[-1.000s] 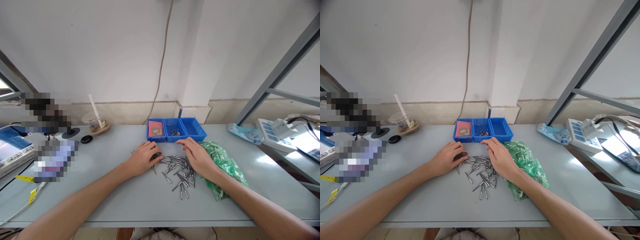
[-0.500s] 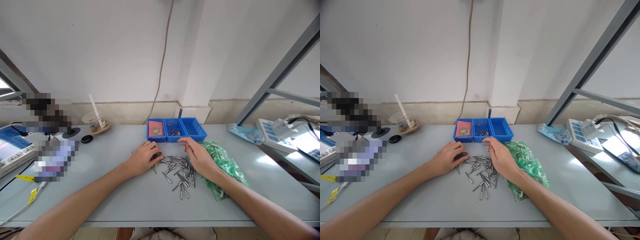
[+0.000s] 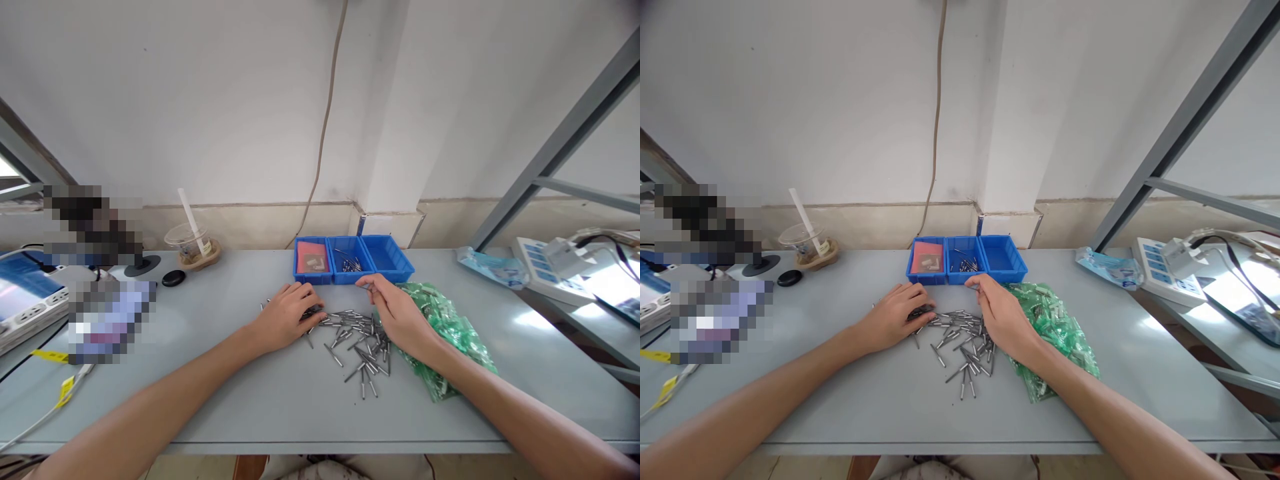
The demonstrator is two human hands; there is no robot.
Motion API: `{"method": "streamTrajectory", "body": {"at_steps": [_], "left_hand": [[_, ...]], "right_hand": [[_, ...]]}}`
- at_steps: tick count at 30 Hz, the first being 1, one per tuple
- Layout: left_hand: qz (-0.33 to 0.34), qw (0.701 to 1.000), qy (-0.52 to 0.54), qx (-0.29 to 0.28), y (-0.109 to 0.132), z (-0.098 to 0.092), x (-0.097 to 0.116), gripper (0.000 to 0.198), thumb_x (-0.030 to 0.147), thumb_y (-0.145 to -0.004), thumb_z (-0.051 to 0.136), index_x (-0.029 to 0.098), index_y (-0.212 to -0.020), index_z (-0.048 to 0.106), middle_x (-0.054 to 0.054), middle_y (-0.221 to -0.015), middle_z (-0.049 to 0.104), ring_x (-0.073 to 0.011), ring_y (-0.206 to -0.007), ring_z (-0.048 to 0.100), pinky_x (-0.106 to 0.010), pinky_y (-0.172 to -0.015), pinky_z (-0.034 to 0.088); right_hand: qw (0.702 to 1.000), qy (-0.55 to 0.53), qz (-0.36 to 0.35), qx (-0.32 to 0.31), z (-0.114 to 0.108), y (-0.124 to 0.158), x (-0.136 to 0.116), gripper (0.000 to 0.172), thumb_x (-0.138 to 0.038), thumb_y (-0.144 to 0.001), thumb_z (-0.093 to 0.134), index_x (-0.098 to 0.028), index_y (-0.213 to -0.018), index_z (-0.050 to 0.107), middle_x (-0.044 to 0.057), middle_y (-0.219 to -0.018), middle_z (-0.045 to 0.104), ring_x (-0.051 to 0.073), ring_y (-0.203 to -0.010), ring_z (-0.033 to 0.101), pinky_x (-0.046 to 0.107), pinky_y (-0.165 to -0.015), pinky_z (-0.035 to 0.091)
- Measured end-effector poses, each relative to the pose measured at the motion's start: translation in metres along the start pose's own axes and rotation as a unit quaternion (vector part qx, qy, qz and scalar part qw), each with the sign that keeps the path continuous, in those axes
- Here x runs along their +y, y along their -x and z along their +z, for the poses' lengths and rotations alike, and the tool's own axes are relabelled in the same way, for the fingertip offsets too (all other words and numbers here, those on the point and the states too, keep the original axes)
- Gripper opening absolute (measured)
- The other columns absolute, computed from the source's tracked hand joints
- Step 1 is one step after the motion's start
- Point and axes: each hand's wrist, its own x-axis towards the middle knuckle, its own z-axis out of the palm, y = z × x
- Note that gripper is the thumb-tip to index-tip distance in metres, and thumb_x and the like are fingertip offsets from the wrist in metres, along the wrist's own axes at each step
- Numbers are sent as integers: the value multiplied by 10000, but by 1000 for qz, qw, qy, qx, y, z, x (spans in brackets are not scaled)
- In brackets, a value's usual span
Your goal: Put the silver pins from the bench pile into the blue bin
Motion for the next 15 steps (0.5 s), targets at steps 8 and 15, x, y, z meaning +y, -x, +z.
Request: {"method": "streamTrajectory", "body": {"at_steps": [8, 15], "left_hand": [[-1, 1000, 2, -5, 0, 1, 0, 187, 377, -1084, 575, 211, -1113, 656, -46, -1089, 653, -217, -969, 594, -380, -882, 463], [0, 1000, -2, -3, 0, 2, -2, 198, 383, -1089, 565, 214, -1122, 661, -47, -1092, 653, -217, -971, 591, -378, -884, 460]], "right_hand": [[1000, 1, -19, 10, 1, 0, 3, 347, -258, -1096, 299, -262, -1259, 606, 51, -954, 651, 233, -854, 634, 356, -769, 498], [1000, -9, -26, 7, 0, 0, 1, 347, -246, -1104, 288, -262, -1265, 595, 57, -1012, 633, 230, -894, 624, 369, -815, 495]]}}
